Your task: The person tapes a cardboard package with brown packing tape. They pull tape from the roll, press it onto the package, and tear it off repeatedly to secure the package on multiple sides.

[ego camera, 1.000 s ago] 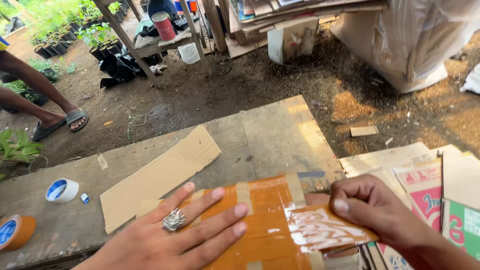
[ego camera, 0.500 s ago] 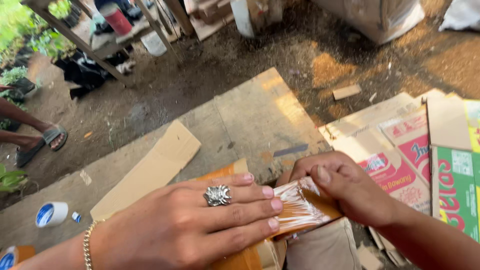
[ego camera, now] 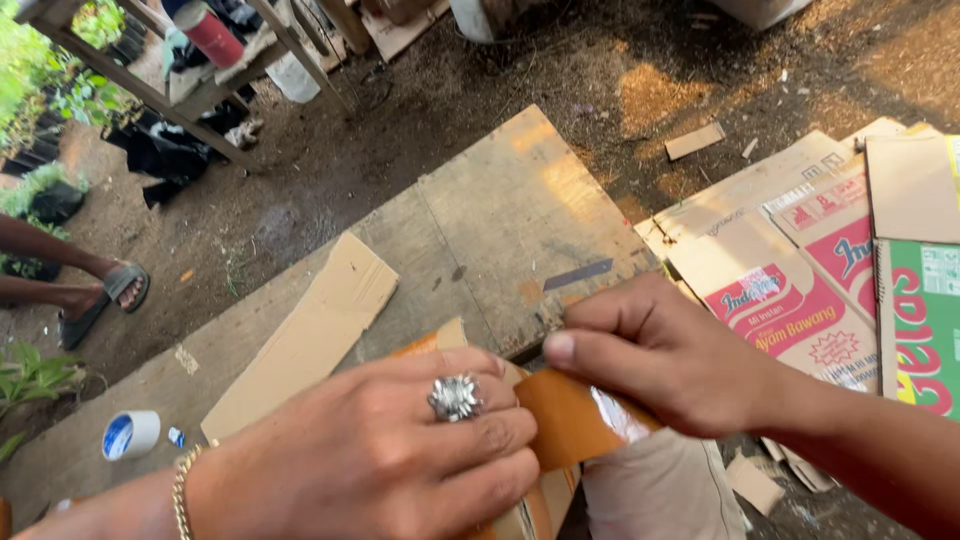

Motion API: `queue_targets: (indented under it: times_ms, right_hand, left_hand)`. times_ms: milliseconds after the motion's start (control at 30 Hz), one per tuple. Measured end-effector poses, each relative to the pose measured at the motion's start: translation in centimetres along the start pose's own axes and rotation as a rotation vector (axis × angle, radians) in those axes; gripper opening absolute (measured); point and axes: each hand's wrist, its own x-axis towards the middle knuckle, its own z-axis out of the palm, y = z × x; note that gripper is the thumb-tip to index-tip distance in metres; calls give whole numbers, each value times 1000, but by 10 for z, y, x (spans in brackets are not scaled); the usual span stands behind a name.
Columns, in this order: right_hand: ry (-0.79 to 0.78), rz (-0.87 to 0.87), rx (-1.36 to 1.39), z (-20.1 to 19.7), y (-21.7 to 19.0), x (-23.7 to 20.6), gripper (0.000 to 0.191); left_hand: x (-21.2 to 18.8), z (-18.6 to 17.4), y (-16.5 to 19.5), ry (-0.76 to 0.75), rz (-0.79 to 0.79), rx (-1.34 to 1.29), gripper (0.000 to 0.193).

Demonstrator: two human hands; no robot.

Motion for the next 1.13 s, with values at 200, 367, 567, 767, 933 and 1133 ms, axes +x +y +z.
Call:
queue_targets:
  times_ms: [200,367,567,767,933,1133]
  right_hand:
    - [40,-25,-527,17,-55,6,42]
    - [69,-192,-655,15,-60,14,37]
    - [-4,-171,-809,28,-44,23,31]
    - [-168,-23,-598,14,-19,26,49]
    - [-71,9,-170,-49,35,73,55]
    - [-156,-174,-1725,-83,193,116,99]
  left_hand:
    - [-2,-3,1,1,99,179,20]
    - [-5,-4,0,19,64,164,32]
    - [-6,4,-2,-30,55,127,30]
    - [-13,14,-8,-121,75,80,21]
    - [-10,13,-20,-170,46,-18,14]
    - [-10,7,-15,-147,62,1,14]
